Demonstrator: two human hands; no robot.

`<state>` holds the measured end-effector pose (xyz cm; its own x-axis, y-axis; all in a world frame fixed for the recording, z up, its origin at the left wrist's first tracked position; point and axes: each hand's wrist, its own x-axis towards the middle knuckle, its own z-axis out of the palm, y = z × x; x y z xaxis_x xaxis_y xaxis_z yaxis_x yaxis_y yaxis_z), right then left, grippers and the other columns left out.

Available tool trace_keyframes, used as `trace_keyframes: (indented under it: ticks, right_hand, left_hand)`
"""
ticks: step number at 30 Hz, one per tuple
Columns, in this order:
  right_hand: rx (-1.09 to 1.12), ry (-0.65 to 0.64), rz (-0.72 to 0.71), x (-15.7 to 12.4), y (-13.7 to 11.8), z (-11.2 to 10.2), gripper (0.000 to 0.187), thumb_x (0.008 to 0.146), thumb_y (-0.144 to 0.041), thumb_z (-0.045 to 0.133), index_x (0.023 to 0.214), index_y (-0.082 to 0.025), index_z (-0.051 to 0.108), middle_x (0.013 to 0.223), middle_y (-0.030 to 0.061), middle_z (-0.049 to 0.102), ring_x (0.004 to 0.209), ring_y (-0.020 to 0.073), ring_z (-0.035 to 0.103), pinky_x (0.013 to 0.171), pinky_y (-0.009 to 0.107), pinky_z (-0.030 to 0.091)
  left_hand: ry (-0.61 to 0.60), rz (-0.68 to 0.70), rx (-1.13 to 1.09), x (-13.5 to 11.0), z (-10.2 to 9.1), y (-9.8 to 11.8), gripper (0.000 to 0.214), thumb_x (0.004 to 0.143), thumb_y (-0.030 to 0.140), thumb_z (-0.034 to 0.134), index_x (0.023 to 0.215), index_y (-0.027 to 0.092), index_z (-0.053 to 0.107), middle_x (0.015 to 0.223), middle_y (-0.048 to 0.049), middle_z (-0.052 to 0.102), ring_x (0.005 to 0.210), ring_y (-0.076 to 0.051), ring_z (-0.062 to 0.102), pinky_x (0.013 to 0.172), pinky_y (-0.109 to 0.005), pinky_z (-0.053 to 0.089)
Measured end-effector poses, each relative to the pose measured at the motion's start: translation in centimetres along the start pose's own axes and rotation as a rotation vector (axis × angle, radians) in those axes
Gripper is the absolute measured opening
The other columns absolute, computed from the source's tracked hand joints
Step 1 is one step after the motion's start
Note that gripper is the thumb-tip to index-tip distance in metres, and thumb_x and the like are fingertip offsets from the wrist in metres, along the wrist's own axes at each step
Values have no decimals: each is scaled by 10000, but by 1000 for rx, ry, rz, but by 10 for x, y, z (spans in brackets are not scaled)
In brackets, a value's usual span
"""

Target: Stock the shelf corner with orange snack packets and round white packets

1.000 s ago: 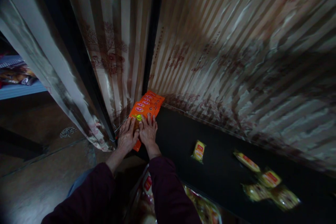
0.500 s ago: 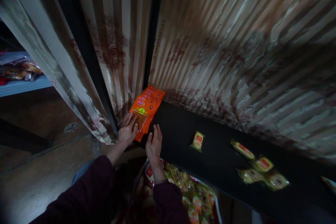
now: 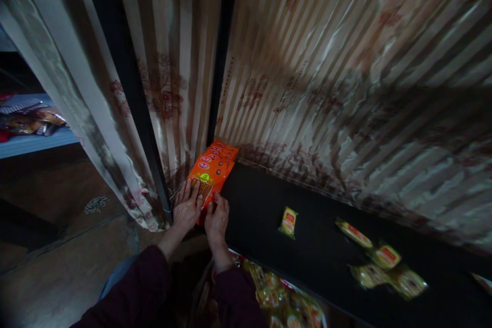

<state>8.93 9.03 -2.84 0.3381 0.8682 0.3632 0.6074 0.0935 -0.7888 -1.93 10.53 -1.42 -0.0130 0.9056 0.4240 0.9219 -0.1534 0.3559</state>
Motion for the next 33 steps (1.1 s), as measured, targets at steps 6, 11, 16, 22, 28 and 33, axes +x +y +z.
trace_keyframes:
  ticks: [6,11,16,22,28,33]
  right_hand:
    - [125,-31,-6,4,4,-8,316,817,-271,464,1070,-171,625,1034,109,632,937,209,610,902,394,486]
    - [97,5,17,11,6,-11,447,852,-371,418,1187,-125,581,1224,168,588,1116,248,561,992,452,428]
    - [123,-124,56,4,10,-4,557,882,-460,367,1287,-113,528,1375,161,509,1291,245,448,1097,447,324]
    - [148,21,174,38,20,-5,551,855,-428,367,1271,-110,535,1364,154,521,1291,245,447,1100,429,315]
    - [211,-61,224,64,23,4,494,851,-403,388,1229,-149,578,1283,125,597,1191,219,544,1058,393,372]
    - [200,-51,216,52,25,4,574,848,-453,416,1322,-143,505,1335,133,558,1225,230,523,1065,409,363]
  left_hand:
    - [18,-26,15,0,-1,4,477,910,301,424,1362,163,485,1463,-146,410,1319,-322,413,1056,-465,381]
    - [37,-28,-6,4,0,8,472,898,295,447,1346,159,504,1459,-153,413,1331,-304,403,1077,-456,358]
    - [23,-21,0,5,1,12,464,905,304,433,1340,159,511,1476,-159,385,1362,-313,355,1059,-462,374]
    - [22,-9,-4,5,4,11,479,899,301,446,1355,158,492,1481,-169,372,1381,-316,319,1079,-481,347]
    - [0,1,-26,8,4,13,475,889,316,468,1344,187,506,1487,-151,370,1378,-314,326,1085,-488,338]
    - [-32,-59,-33,16,-3,16,482,896,350,459,1349,192,499,1482,-134,385,1362,-316,351,1073,-486,359]
